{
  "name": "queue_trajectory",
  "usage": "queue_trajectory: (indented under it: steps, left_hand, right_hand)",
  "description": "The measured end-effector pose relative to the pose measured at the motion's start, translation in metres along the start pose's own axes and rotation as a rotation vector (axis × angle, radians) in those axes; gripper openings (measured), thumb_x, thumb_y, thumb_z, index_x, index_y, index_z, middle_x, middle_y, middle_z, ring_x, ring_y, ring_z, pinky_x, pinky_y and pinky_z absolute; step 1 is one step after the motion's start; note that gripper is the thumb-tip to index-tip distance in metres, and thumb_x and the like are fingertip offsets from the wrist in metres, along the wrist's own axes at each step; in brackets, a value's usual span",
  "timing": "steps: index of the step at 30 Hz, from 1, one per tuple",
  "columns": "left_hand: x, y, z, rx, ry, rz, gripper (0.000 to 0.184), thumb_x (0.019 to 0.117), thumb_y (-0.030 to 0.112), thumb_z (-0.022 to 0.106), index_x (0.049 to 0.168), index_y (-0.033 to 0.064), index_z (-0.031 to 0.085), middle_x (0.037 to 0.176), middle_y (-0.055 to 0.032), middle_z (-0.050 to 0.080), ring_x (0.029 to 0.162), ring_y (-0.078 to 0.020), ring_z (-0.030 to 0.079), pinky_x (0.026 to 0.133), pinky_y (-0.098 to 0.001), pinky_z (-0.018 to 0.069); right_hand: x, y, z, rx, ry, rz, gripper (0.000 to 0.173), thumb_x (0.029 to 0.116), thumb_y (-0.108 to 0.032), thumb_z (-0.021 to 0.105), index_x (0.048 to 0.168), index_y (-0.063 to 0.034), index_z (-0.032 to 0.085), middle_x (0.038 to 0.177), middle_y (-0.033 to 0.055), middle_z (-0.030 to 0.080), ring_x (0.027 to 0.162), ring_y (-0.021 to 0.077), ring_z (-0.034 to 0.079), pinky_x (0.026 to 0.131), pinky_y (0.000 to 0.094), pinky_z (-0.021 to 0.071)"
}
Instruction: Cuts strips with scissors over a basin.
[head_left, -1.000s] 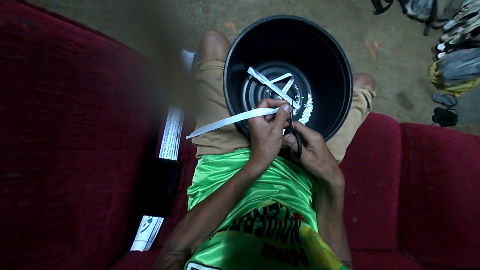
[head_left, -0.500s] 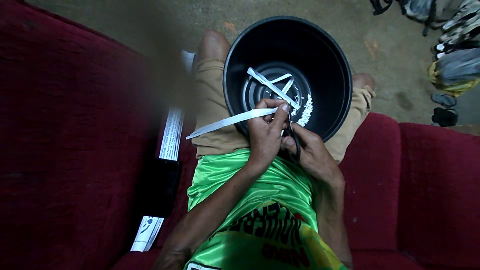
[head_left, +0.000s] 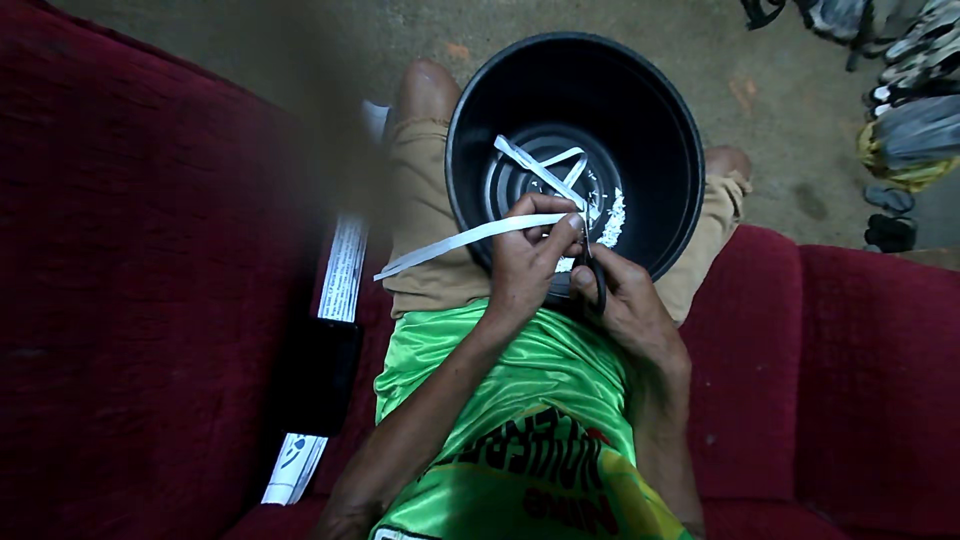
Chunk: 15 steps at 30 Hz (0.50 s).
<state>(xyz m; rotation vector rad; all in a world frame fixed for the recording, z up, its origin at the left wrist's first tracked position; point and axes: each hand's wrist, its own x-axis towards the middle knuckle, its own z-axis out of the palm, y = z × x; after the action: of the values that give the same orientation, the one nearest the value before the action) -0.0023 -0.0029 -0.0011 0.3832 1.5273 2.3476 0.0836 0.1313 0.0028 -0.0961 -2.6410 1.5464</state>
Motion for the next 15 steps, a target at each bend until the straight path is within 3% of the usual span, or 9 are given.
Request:
queue_trajectory:
  steps: [5, 8, 11, 15]
  left_hand:
    - [0.007, -0.002, -0.004, -0.031, -0.014, 0.065, 0.015, 0.0963, -0.006, 0.063, 0.112, -0.0038, 0.062, 0.092, -0.0088, 0.070, 0.077, -0.0144, 0.071, 0.074, -0.0293, 0.0638]
    - [0.004, -0.001, -0.003, -0.029, -0.018, 0.052, 0.013, 0.0990, -0.002, 0.062, 0.112, -0.0006, 0.062, 0.090, -0.0061, 0.070, 0.077, -0.0122, 0.071, 0.075, -0.0274, 0.0627]
    - [0.009, -0.007, -0.002, -0.054, 0.017, 0.091, 0.011, 0.0975, -0.005, 0.062, 0.109, -0.0039, 0.063, 0.087, -0.0089, 0.071, 0.076, -0.0150, 0.071, 0.073, -0.0298, 0.0629]
    - [0.009, -0.007, -0.003, -0.071, 0.025, 0.069, 0.010, 0.0980, -0.004, 0.062, 0.107, -0.0031, 0.063, 0.093, -0.0103, 0.071, 0.082, -0.0174, 0.073, 0.079, -0.0337, 0.0634]
  right_hand:
    - [-0.001, 0.001, -0.001, 0.027, 0.007, 0.003, 0.037, 0.1047, -0.040, 0.054, 0.126, -0.0117, 0.065, 0.071, -0.0024, 0.056, 0.052, 0.0073, 0.049, 0.046, 0.0244, 0.0442]
    - [-0.001, 0.000, -0.001, 0.026, 0.018, -0.014, 0.038, 0.1048, -0.042, 0.053, 0.123, -0.0106, 0.064, 0.071, -0.0028, 0.056, 0.052, 0.0067, 0.048, 0.046, 0.0236, 0.0434]
    - [0.000, 0.001, -0.001, 0.028, 0.016, -0.014, 0.037, 0.1048, -0.040, 0.054, 0.127, -0.0120, 0.064, 0.071, -0.0022, 0.057, 0.052, 0.0072, 0.049, 0.045, 0.0244, 0.0438]
    - [0.000, 0.001, 0.000, 0.017, 0.010, -0.023, 0.037, 0.1043, -0.040, 0.055, 0.128, -0.0125, 0.064, 0.071, -0.0028, 0.056, 0.052, 0.0066, 0.048, 0.046, 0.0238, 0.0437]
